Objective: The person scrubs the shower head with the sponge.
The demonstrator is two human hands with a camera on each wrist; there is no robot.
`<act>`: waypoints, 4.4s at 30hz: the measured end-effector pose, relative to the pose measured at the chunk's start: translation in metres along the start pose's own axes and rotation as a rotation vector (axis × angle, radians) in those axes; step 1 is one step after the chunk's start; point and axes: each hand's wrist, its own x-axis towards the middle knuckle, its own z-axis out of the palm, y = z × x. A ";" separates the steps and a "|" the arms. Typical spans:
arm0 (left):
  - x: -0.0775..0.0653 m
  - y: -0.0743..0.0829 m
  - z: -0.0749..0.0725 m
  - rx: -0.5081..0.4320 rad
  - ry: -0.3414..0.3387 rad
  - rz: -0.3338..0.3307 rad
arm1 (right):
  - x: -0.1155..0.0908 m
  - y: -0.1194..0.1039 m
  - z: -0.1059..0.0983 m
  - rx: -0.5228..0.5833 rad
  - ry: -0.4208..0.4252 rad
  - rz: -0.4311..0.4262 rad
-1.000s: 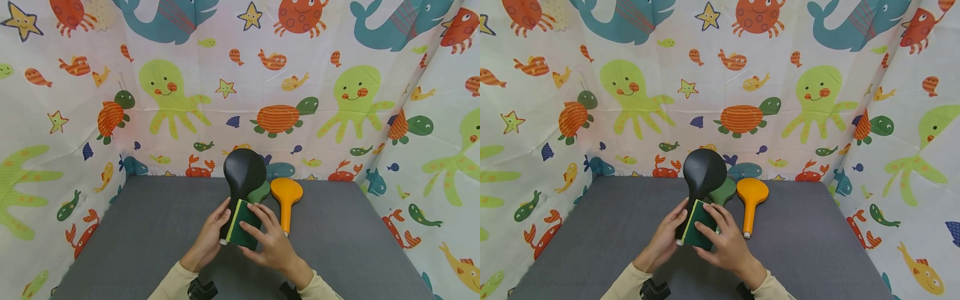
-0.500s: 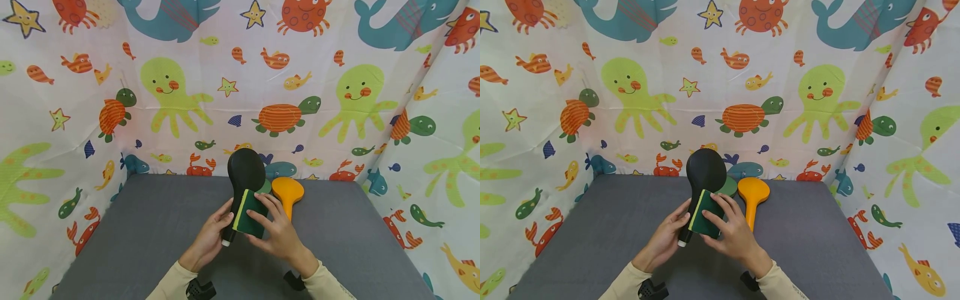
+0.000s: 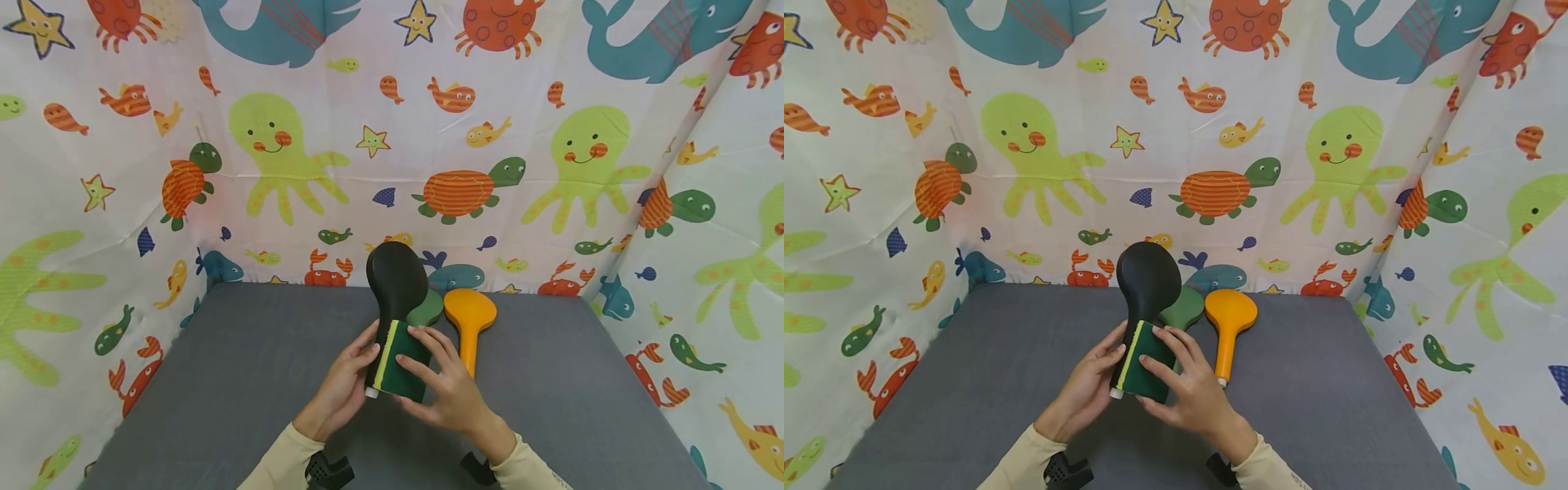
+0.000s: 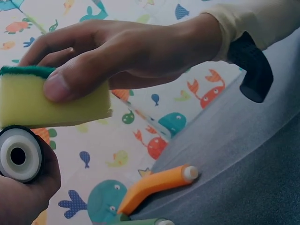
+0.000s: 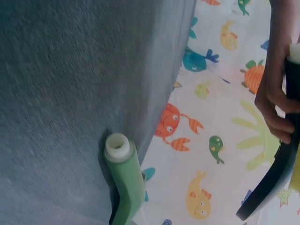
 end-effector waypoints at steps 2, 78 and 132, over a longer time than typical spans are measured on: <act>0.000 0.001 -0.001 -0.015 -0.009 0.002 | -0.001 -0.002 0.001 0.013 0.000 -0.008; -0.002 -0.001 0.001 0.081 0.128 -0.026 | -0.020 0.002 0.003 0.019 -0.083 0.038; -0.003 -0.006 0.005 0.047 0.175 -0.005 | -0.007 0.010 -0.001 -0.018 -0.094 0.074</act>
